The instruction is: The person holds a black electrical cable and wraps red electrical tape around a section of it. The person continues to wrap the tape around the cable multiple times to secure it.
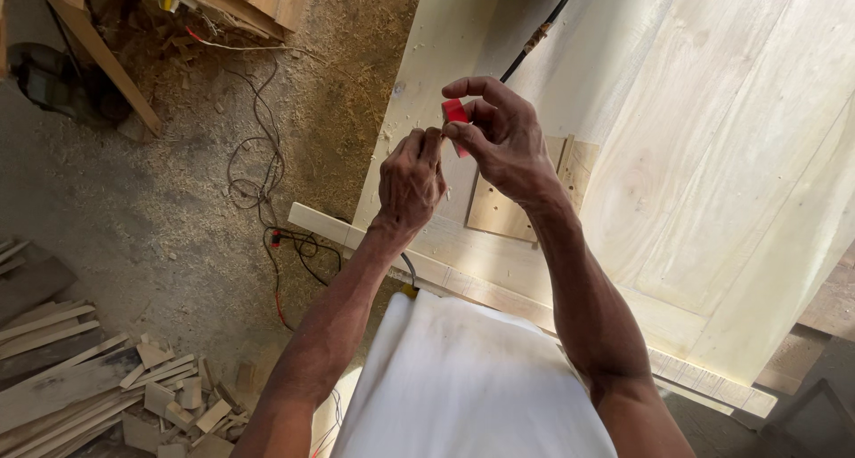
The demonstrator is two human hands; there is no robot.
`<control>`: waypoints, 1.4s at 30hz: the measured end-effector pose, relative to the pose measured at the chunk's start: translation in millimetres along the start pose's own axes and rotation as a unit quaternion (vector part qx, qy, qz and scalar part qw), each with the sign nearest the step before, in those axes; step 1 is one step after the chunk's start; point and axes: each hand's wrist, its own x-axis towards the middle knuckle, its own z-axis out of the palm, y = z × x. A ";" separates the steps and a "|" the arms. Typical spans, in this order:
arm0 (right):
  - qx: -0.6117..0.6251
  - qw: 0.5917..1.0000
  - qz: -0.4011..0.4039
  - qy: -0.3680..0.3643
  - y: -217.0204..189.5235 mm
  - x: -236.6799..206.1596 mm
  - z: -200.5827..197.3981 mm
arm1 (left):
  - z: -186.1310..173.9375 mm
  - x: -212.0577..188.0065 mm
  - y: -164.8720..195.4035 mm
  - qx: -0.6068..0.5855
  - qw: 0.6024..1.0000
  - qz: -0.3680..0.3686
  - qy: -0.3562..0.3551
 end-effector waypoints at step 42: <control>-0.221 0.954 -0.141 0.142 53.2 -40.5 -14.1 | -22.0 11.0 -0.4 -0.348 0.882 -0.286 -0.139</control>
